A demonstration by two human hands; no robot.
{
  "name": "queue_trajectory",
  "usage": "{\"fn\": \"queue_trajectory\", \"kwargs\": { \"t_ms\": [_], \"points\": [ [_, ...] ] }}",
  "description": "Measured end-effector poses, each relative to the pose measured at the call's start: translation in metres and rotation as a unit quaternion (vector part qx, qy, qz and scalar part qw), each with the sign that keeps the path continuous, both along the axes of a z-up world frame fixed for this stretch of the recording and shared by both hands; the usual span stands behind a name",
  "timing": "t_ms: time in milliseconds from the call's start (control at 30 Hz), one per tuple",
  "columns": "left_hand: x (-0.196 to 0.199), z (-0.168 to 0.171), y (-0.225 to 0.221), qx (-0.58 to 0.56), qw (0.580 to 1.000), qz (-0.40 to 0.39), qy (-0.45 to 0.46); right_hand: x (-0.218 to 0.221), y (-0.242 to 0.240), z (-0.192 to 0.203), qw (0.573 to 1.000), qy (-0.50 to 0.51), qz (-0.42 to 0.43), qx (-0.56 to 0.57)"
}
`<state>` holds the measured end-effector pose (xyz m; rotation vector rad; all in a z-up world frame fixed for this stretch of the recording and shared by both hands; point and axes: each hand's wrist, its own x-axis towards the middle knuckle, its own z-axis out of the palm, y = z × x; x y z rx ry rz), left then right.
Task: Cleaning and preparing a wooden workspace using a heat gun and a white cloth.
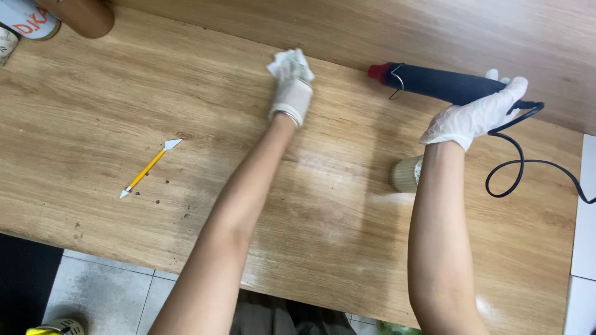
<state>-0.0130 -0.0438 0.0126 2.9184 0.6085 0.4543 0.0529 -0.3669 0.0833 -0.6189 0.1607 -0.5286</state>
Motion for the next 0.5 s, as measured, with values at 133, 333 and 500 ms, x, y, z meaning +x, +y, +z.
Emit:
{"fn": "queue_trajectory", "kwargs": {
  "t_ms": [133, 333, 500],
  "points": [
    [-0.02, -0.02, -0.097, -0.272, 0.908, -0.128, -0.292, -0.013, 0.004, -0.007, 1.0, 0.016, 0.019, -0.013],
    [-0.083, 0.119, -0.023, -0.592, 0.766, 0.046, -0.245, -0.008, 0.01, -0.012, 0.998, -0.029, 0.055, -0.025],
    [-0.016, 0.028, 0.081, -0.816, 0.416, 0.024, -0.402, -0.021, 0.017, -0.004, 0.998, -0.016, 0.046, -0.03]
  ]
}}
